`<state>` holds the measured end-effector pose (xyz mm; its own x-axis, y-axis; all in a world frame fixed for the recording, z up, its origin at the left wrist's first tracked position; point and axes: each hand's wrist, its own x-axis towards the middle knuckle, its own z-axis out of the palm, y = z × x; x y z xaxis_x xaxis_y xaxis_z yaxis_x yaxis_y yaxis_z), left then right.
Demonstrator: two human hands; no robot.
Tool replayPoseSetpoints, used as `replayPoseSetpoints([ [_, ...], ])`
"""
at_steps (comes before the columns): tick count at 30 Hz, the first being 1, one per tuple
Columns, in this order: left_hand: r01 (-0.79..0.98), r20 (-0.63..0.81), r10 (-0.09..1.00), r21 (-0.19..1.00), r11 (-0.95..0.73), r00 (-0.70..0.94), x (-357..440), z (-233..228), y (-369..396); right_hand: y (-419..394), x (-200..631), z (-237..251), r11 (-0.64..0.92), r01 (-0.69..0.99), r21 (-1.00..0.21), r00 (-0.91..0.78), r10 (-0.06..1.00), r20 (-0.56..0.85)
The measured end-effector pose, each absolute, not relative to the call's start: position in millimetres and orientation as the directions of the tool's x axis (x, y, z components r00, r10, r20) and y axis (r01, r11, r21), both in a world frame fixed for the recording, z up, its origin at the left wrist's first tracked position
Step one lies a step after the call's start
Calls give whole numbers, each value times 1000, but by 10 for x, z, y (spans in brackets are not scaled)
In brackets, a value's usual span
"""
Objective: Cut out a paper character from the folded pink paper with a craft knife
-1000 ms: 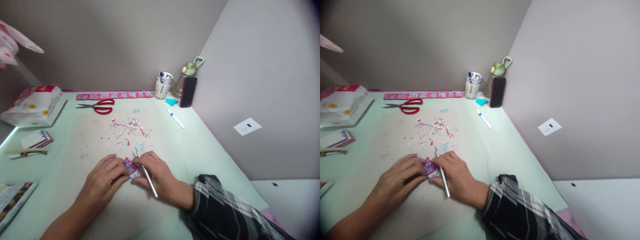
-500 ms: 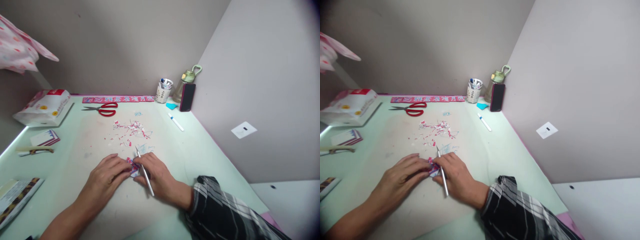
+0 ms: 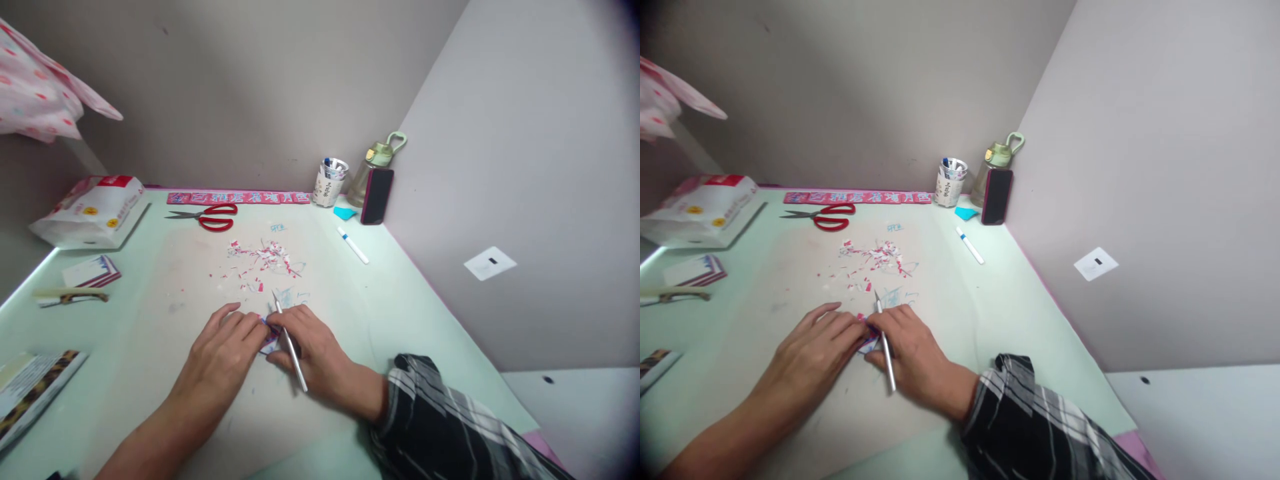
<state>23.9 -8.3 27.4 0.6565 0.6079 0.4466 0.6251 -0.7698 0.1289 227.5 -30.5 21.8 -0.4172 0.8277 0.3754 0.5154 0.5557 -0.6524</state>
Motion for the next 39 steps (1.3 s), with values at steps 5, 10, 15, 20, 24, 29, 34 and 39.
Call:
replayPoseSetpoints([
  [5, 650, 459, 603, 70, -756, 652, 299, 174, -84, -301, 2285, 211, 567, 513, -644, -426, 820, 382],
  [10, 647, 443, 621, 113, -754, 646, 167, 212, -15, -306, 2284, 201, 568, 526, -633, -431, 820, 377],
  [15, 706, 428, 706, 192, -681, 565, 28, 248, 3, -298, 2308, 237, 549, 519, -655, -447, 827, 340],
  [20, 781, 373, 802, 250, -572, 467, 185, 176, -124, -229, 2438, 459, 338, 409, -848, -410, 898, 160],
  [24, 778, 373, 814, 289, -558, 446, 302, 147, -174, -138, 2560, 591, 68, 100, -993, -409, 912, 21],
  [29, 740, 321, 847, 416, -528, 424, 240, 131, -158, -85, 2595, 547, -79, -55, -995, -243, 968, -64],
  [34, 731, 259, 871, 473, -491, 417, 110, 99, -120, -177, 2568, 542, 120, 359, -926, -318, 948, 0],
  [39, 729, 191, 889, 514, -452, 416, 41, 103, -105, -238, 2565, 574, 303, 559, -772, -452, 892, 23],
])
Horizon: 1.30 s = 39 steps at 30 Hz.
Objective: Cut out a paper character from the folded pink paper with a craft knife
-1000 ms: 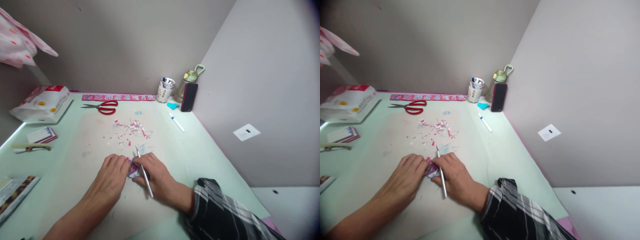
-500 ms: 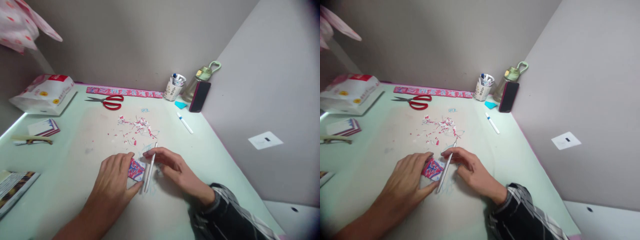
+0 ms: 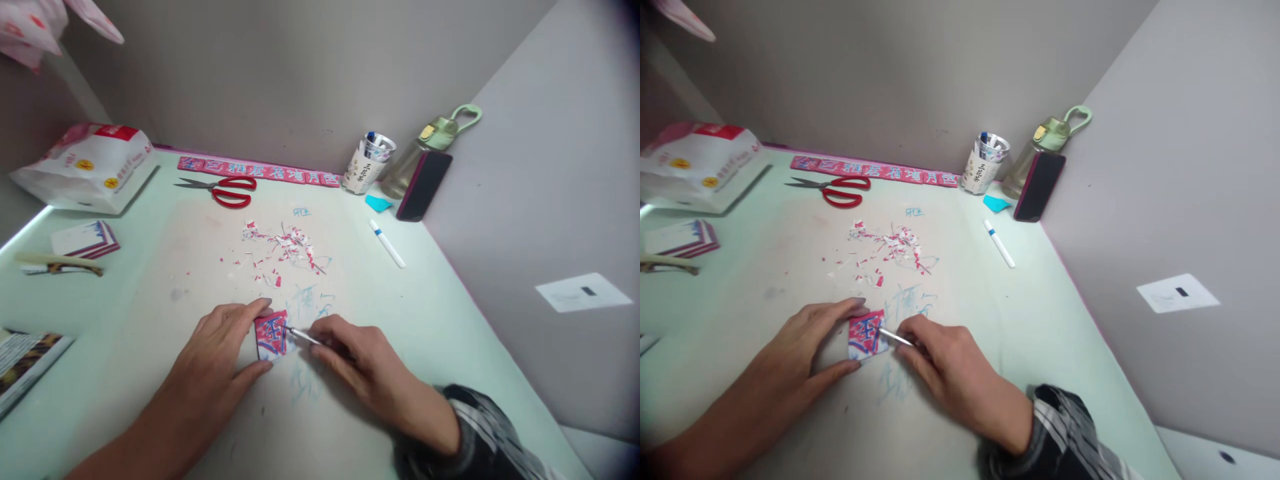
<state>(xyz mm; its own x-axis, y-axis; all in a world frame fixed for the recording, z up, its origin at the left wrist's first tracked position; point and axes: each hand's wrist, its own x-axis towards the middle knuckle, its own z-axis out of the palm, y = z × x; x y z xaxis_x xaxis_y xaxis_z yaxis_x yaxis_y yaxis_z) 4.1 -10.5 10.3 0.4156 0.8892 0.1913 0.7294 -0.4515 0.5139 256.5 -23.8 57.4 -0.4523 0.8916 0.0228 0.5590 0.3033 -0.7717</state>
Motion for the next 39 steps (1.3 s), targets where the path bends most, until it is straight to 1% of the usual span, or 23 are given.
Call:
replayPoseSetpoints([
  [3, 712, 202, 883, 529, -462, 423, 43, 104, -106, -227, 2569, 596, 401, 576, -712, -523, 851, 56],
  [5, 703, 223, 876, 527, -478, 428, 49, 101, -101, -225, 2572, 606, 423, 596, -682, -536, 843, 54],
  [13, 702, 265, 861, 499, -508, 434, 45, 119, -84, -271, 2558, 590, 430, 662, -614, -535, 845, 15],
  [18, 704, 242, 874, 520, -484, 421, 44, 106, -91, -308, 2527, 614, 440, 679, -588, -518, 855, 41],
  [24, 703, 233, 874, 523, -482, 426, 36, 69, -92, -336, 2518, 610, 449, 706, -548, -514, 857, 38],
  [33, 703, 224, 871, 519, -486, 437, 31, 69, -97, -354, 2507, 574, 407, 703, -583, -491, 871, 15],
  [39, 714, 217, 880, 518, -471, 423, 25, 75, -90, -341, 2523, 597, 361, 670, -648, -482, 876, -11],
])
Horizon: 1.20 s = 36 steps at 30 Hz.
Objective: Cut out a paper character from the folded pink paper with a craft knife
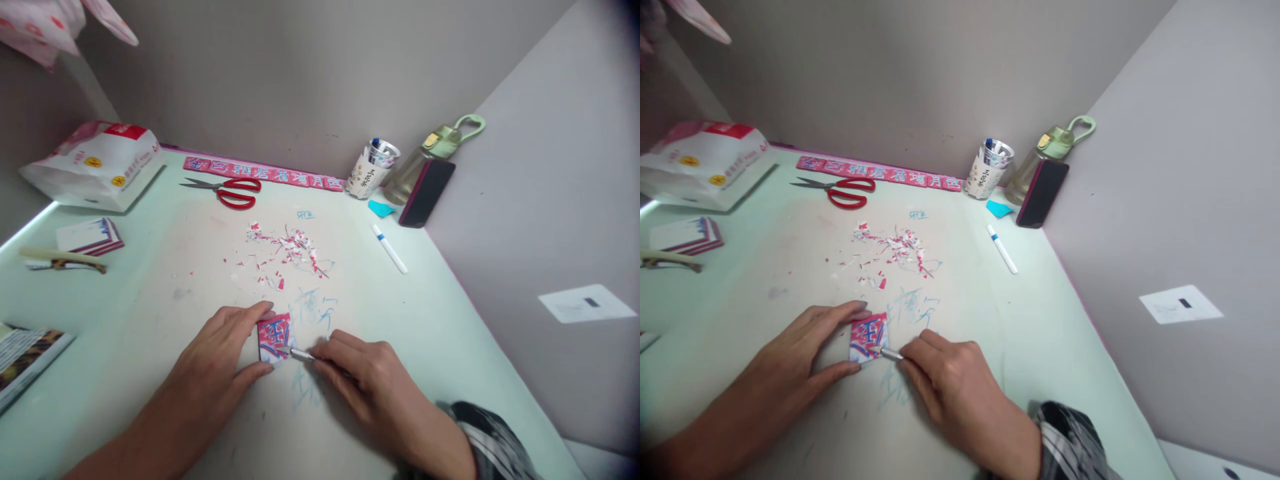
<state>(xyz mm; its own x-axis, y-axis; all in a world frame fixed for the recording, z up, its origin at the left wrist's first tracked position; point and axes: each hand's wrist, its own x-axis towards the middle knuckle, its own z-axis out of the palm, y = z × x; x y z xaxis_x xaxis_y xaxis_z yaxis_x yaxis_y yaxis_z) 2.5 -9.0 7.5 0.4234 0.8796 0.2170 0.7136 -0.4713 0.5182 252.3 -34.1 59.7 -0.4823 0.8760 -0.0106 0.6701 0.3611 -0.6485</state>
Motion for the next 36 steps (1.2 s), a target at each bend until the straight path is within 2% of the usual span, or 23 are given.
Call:
replayPoseSetpoints([
  [9, 715, 187, 888, 535, -450, 420, 26, 106, -95, -352, 2504, 600, 345, 687, -640, -473, 880, -34],
  [16, 719, 221, 888, 524, -456, 402, 47, 106, -89, -367, 2491, 570, 346, 707, -617, -460, 887, -30],
  [29, 728, 262, 868, 474, -496, 421, 59, 144, -71, -422, 2394, 539, 402, 732, -550, -449, 892, 55],
  [36, 727, 247, 879, 495, -476, 408, 64, 146, -75, -434, 2381, 497, 486, 751, -447, -490, 864, 115],
])
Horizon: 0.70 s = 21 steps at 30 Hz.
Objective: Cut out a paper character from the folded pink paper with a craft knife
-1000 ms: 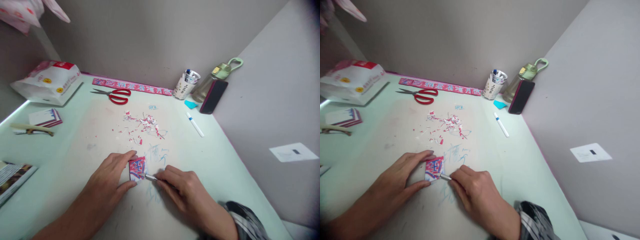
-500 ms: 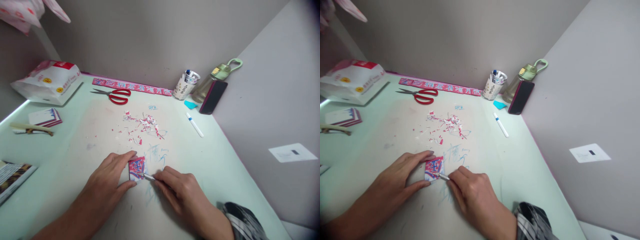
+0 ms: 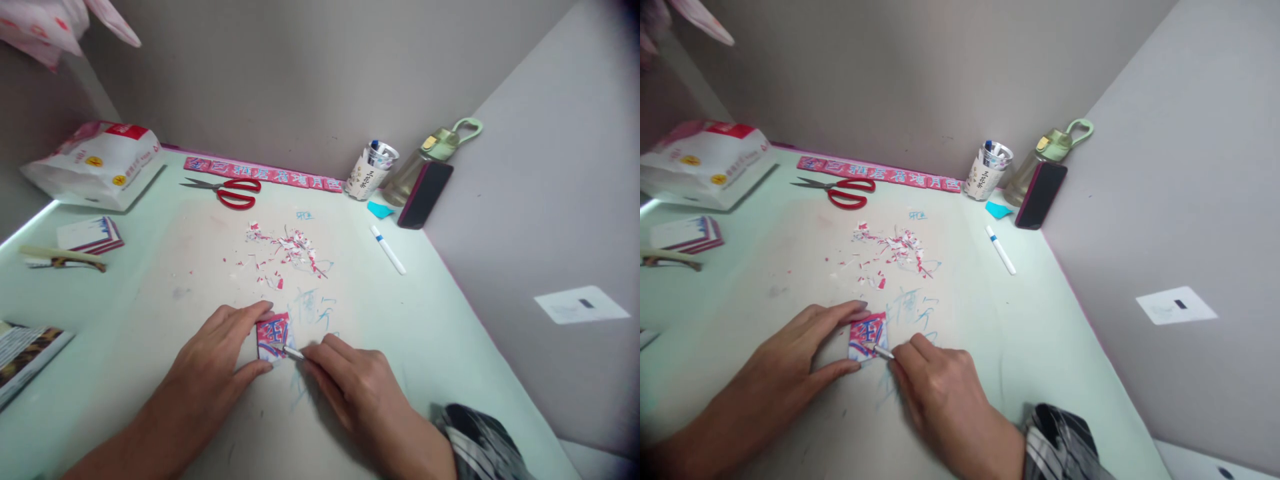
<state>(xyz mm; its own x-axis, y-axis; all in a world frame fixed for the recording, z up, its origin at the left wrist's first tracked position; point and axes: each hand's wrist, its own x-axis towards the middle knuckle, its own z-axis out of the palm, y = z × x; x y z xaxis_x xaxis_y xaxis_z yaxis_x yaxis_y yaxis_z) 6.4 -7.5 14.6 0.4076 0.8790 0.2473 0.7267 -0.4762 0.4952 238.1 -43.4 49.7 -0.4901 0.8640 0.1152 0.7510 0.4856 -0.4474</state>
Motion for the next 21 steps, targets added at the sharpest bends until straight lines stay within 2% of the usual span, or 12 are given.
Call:
replayPoseSetpoints([
  [2, 721, 234, 885, 515, -464, 403, 61, 133, -78, -430, 2382, 505, 490, 749, -446, -494, 861, 118],
  [4, 716, 222, 891, 534, -450, 396, 56, 118, -81, -426, 2383, 514, 459, 738, -494, -475, 874, 102],
  [8, 716, 198, 909, 564, -412, 367, 54, 120, -81, -405, 2394, 505, 234, 644, -728, -360, 933, -19],
  [10, 714, 179, 916, 580, -393, 359, 60, 145, -77, -378, 2410, 495, 136, 593, -794, -300, 952, -61],
  [15, 716, 141, 927, 599, -359, 348, 75, 170, -66, -279, 2457, 522, 14, 524, -852, -133, 989, -66],
  [21, 733, 160, 923, 566, -377, 351, 97, 91, -103, -232, 2445, 543, -72, 417, -906, -107, 986, -127],
])
